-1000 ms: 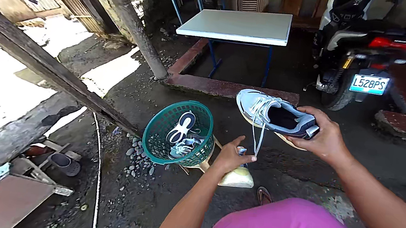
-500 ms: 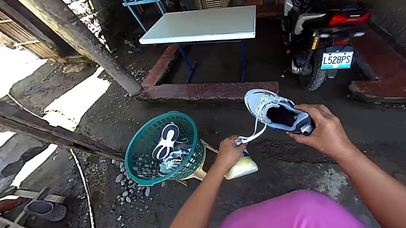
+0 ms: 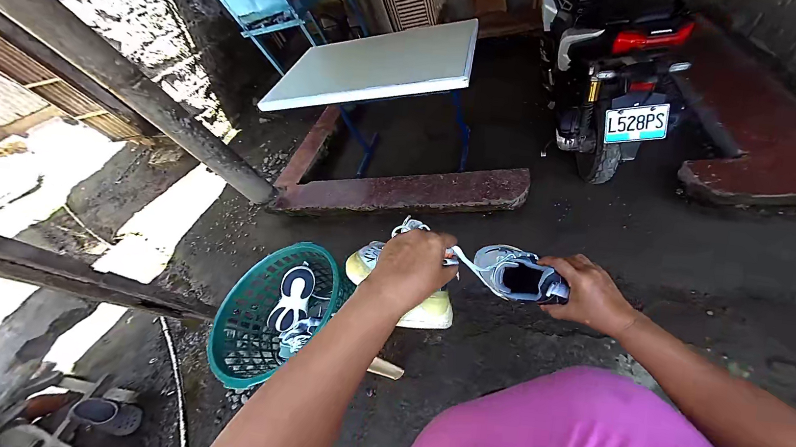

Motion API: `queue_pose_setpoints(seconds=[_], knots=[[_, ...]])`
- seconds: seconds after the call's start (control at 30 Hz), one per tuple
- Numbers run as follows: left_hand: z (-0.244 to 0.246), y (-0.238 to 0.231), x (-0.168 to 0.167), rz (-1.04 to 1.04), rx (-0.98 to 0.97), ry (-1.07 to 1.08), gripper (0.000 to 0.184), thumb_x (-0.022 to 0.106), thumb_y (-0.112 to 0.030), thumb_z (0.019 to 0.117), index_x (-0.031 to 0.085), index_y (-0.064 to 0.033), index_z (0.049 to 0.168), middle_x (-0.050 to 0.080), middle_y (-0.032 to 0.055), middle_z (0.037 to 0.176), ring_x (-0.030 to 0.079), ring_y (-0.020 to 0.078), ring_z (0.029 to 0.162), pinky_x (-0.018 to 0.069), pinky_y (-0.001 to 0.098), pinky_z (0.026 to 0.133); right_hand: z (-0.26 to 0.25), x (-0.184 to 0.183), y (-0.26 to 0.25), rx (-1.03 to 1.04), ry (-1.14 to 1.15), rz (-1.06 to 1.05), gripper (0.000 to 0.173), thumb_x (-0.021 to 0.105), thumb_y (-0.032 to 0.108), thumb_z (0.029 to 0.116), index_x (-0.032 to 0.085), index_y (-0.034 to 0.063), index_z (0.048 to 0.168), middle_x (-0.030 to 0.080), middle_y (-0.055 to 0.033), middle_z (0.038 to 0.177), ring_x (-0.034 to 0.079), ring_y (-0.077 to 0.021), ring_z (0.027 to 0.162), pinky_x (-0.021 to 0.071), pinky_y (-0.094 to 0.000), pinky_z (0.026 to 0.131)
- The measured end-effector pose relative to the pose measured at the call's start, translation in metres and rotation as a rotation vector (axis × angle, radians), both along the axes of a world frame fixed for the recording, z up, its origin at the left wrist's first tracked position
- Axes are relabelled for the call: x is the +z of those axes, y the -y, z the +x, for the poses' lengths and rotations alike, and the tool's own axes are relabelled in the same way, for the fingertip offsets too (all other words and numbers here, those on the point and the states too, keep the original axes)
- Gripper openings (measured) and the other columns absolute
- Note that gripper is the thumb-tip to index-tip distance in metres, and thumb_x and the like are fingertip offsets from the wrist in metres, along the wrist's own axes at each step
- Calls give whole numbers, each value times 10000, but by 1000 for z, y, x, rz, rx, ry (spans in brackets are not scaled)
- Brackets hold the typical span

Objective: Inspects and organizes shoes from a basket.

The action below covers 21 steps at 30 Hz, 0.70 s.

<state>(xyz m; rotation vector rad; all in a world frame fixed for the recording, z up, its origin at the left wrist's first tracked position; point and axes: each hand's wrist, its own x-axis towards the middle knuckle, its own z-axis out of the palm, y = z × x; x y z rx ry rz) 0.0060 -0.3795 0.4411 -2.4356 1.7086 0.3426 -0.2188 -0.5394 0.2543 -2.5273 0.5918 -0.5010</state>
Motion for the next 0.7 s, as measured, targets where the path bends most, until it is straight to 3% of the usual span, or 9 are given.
queue_pose_setpoints(seconds=[0.17, 0.3, 0.47, 0.63, 0.7], knots=[[-64, 66, 32, 137, -105, 36, 256, 604, -266, 1022, 740, -142, 1200, 740, 138, 1073, 688, 339, 1063, 521, 552, 905, -16, 1, 46, 88, -15, 104, 781, 897, 362, 696, 618, 125, 1386, 695, -160, 1267, 634, -393, 1193, 506, -576, 996], [-100, 106, 48, 166, -169, 95, 214, 623, -290, 1014, 750, -155, 1122, 733, 112, 993, 693, 317, 991, 536, 520, 819, -26, 6, 76, 118, -4, 182, 796, 894, 380, 694, 611, 129, 1394, 695, -162, 1259, 640, -376, 1182, 507, -551, 1004], [-133, 148, 53, 222, -313, 181, 147, 678, -228, 970, 763, -138, 1050, 726, 101, 930, 700, 310, 919, 547, 522, 772, -37, 10, 100, 143, -2, 193, 792, 888, 382, 708, 607, 134, 1406, 689, -157, 1282, 622, -382, 1220, 498, -559, 1018], [-157, 178, 45, 267, -487, 215, 97, 693, -188, 956, 750, -121, 996, 713, 98, 897, 692, 301, 896, 530, 499, 778, -47, 11, 111, 138, 30, 218, 785, 888, 375, 700, 616, 96, 1381, 702, -179, 1237, 640, -382, 1186, 496, -547, 1016], [-161, 186, 39, 276, -515, 179, 116, 689, -191, 966, 754, -119, 1030, 719, 98, 921, 691, 293, 921, 525, 496, 817, -50, 8, 113, 127, 52, 248, 790, 892, 382, 688, 622, 101, 1376, 705, -181, 1221, 651, -375, 1161, 503, -541, 1007]])
